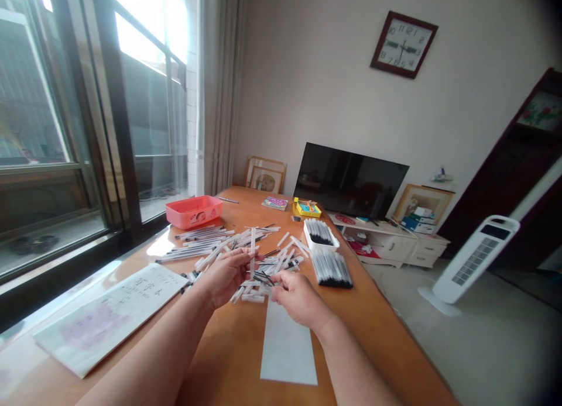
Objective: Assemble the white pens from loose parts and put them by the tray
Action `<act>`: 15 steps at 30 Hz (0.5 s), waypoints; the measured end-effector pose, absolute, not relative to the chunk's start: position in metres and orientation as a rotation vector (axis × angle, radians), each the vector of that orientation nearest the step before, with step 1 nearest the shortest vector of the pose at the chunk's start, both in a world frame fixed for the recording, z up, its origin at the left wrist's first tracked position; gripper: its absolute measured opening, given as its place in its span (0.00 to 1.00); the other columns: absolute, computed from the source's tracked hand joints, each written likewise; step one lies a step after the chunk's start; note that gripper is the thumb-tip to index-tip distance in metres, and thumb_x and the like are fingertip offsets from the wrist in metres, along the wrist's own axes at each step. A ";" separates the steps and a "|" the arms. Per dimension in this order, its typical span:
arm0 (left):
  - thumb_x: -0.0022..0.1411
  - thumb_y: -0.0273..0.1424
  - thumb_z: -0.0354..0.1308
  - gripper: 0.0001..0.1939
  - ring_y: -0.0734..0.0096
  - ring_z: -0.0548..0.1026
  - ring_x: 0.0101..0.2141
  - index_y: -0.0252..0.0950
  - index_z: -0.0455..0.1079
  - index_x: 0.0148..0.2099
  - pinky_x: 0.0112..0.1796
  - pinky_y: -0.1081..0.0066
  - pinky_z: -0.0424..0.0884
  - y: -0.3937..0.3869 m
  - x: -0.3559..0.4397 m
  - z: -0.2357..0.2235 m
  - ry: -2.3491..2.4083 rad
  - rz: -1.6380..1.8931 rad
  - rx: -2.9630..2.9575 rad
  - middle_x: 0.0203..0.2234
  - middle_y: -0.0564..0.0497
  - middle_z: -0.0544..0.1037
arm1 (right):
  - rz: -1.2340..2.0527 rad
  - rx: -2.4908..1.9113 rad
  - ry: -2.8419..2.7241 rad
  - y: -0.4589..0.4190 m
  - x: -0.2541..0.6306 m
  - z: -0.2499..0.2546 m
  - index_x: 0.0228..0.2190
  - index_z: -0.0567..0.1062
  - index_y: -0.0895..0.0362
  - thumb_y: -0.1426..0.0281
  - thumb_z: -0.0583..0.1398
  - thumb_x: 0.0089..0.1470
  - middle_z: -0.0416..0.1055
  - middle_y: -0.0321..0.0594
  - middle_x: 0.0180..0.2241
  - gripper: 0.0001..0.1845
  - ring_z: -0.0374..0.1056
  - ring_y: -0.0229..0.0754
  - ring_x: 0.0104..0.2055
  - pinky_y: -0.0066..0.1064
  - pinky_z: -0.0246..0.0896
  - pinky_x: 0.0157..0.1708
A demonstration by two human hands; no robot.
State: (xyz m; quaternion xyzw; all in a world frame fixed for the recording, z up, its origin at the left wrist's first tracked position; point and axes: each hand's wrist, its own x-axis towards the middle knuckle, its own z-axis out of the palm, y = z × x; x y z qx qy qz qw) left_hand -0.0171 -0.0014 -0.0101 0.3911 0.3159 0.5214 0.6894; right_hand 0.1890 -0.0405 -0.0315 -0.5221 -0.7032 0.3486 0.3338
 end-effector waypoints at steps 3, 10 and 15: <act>0.59 0.28 0.66 0.05 0.77 0.72 0.26 0.33 0.74 0.38 0.25 0.77 0.67 -0.005 -0.016 -0.009 0.714 1.172 0.897 0.34 0.48 0.78 | 0.930 -1.369 -1.822 -0.038 0.196 -0.033 0.33 0.76 0.55 0.71 0.58 0.54 0.74 0.34 0.24 0.06 0.64 0.38 0.25 0.27 0.52 0.25; 0.59 0.33 0.68 0.10 0.75 0.72 0.29 0.34 0.77 0.42 0.29 0.75 0.65 -0.014 -0.013 -0.007 0.693 0.977 1.059 0.39 0.45 0.79 | 0.929 -1.109 -1.351 -0.036 0.219 -0.006 0.28 0.74 0.57 0.61 0.64 0.54 0.70 0.33 0.26 0.11 0.62 0.36 0.28 0.27 0.55 0.28; 0.60 0.35 0.68 0.11 0.74 0.70 0.29 0.34 0.78 0.41 0.29 0.74 0.61 -0.026 -0.001 -0.007 0.697 0.723 1.216 0.37 0.44 0.80 | 1.033 -0.897 -0.963 -0.040 0.223 0.008 0.35 0.75 0.57 0.58 0.68 0.51 0.77 0.39 0.34 0.16 0.69 0.37 0.32 0.26 0.58 0.28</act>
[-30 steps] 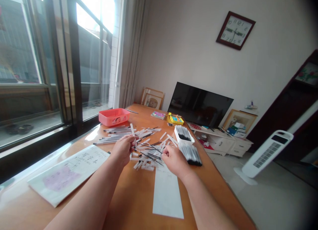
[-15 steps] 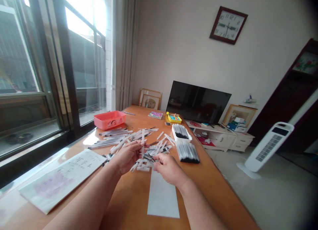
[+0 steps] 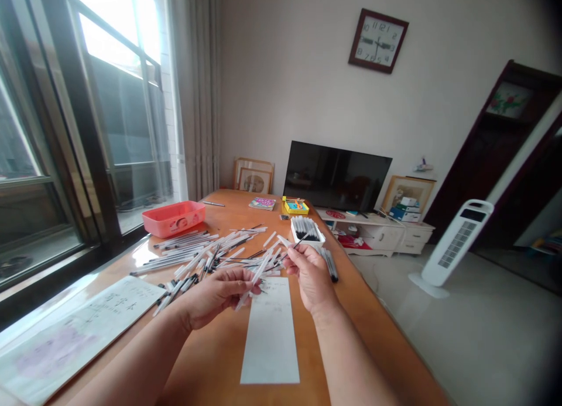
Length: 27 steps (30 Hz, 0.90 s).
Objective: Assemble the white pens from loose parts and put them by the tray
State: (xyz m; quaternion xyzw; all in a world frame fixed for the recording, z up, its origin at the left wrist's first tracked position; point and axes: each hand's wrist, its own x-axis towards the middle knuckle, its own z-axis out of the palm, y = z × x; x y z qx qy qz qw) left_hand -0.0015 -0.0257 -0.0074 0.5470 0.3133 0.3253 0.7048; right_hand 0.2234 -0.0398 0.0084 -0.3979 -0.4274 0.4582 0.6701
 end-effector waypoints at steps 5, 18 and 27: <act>0.59 0.37 0.68 0.12 0.73 0.67 0.28 0.34 0.79 0.41 0.29 0.73 0.59 -0.029 0.001 -0.006 0.744 0.658 1.336 0.36 0.44 0.80 | 0.974 -0.873 -0.889 -0.040 0.224 0.011 0.35 0.74 0.58 0.59 0.68 0.51 0.79 0.43 0.35 0.16 0.72 0.38 0.33 0.26 0.60 0.28; 0.59 0.39 0.67 0.13 0.70 0.69 0.30 0.34 0.78 0.40 0.29 0.71 0.59 -0.028 -0.001 -0.003 0.768 0.599 1.478 0.31 0.47 0.78 | 1.023 -0.919 -1.033 -0.040 0.216 0.006 0.37 0.74 0.57 0.63 0.66 0.52 0.79 0.40 0.33 0.13 0.71 0.37 0.30 0.25 0.56 0.25; 0.59 0.40 0.67 0.13 0.69 0.68 0.29 0.36 0.79 0.39 0.31 0.70 0.60 -0.029 -0.003 -0.002 0.770 0.586 1.547 0.30 0.48 0.77 | 1.052 -0.958 -1.050 -0.044 0.214 0.008 0.34 0.74 0.57 0.64 0.66 0.50 0.77 0.37 0.30 0.11 0.70 0.37 0.30 0.27 0.62 0.31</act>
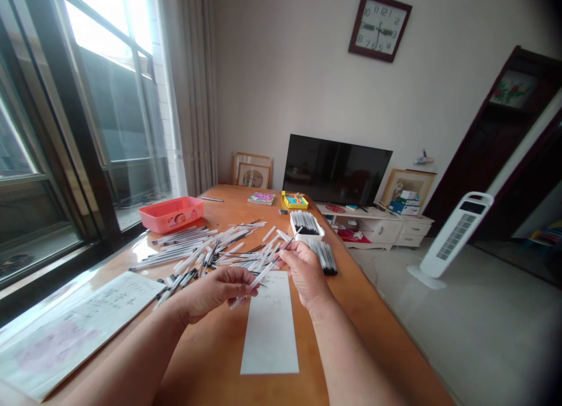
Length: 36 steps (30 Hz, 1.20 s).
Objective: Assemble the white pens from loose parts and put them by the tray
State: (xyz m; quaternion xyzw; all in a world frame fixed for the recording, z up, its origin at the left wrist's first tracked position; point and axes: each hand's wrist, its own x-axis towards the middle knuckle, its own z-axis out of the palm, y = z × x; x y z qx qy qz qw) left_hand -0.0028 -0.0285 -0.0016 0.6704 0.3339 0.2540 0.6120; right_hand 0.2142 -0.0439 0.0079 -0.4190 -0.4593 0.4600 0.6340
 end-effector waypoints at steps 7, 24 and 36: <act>0.60 0.41 0.66 0.13 0.69 0.68 0.29 0.38 0.79 0.41 0.31 0.70 0.60 -0.028 -0.007 0.000 0.810 0.619 1.587 0.34 0.48 0.79 | 1.075 -1.024 -1.177 -0.048 0.211 0.011 0.35 0.78 0.57 0.62 0.65 0.50 0.77 0.37 0.32 0.12 0.71 0.40 0.34 0.27 0.61 0.31; 0.55 0.40 0.69 0.15 0.70 0.71 0.30 0.34 0.77 0.40 0.30 0.71 0.61 -0.007 -0.032 -0.006 0.921 0.982 1.333 0.38 0.43 0.81 | 0.676 -1.419 -1.592 -0.026 0.208 -0.040 0.32 0.79 0.54 0.71 0.60 0.49 0.73 0.33 0.23 0.08 0.65 0.40 0.25 0.29 0.56 0.27; 0.51 0.35 0.71 0.14 0.74 0.71 0.25 0.33 0.73 0.36 0.27 0.73 0.61 0.001 -0.037 -0.006 1.006 1.190 1.146 0.33 0.45 0.81 | 0.377 -1.496 -2.002 -0.036 0.190 -0.041 0.34 0.82 0.51 0.77 0.61 0.51 0.78 0.37 0.38 0.12 0.71 0.41 0.37 0.28 0.60 0.38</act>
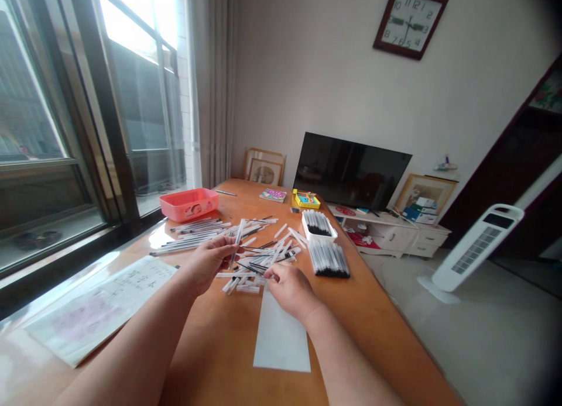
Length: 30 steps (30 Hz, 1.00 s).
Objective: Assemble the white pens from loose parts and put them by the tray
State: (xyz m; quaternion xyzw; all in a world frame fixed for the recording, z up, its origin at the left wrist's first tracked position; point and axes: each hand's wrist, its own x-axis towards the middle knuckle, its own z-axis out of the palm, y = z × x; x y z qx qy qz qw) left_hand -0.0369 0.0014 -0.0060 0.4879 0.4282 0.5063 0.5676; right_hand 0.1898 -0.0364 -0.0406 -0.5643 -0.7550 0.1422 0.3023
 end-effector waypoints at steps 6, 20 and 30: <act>0.50 0.34 0.71 0.14 0.71 0.74 0.28 0.33 0.72 0.36 0.26 0.73 0.61 0.002 -0.036 -0.006 1.019 1.221 1.102 0.34 0.43 0.82 | 0.302 -1.462 -2.128 -0.045 0.175 -0.040 0.40 0.82 0.47 0.73 0.59 0.57 0.77 0.38 0.41 0.15 0.72 0.43 0.39 0.30 0.60 0.37; 0.47 0.35 0.71 0.16 0.70 0.75 0.27 0.35 0.72 0.37 0.26 0.73 0.61 0.007 -0.036 -0.012 1.042 1.250 1.097 0.29 0.47 0.81 | -0.052 -1.315 -2.328 -0.054 0.137 -0.038 0.56 0.73 0.41 0.64 0.56 0.66 0.67 0.43 0.59 0.20 0.59 0.54 0.61 0.47 0.52 0.58; 0.47 0.34 0.70 0.15 0.72 0.74 0.27 0.35 0.73 0.37 0.27 0.72 0.60 0.007 -0.038 -0.012 1.040 1.286 1.080 0.32 0.46 0.81 | -0.145 -1.363 -2.298 -0.049 0.142 -0.044 0.41 0.81 0.48 0.71 0.60 0.60 0.66 0.40 0.62 0.12 0.53 0.54 0.66 0.50 0.43 0.63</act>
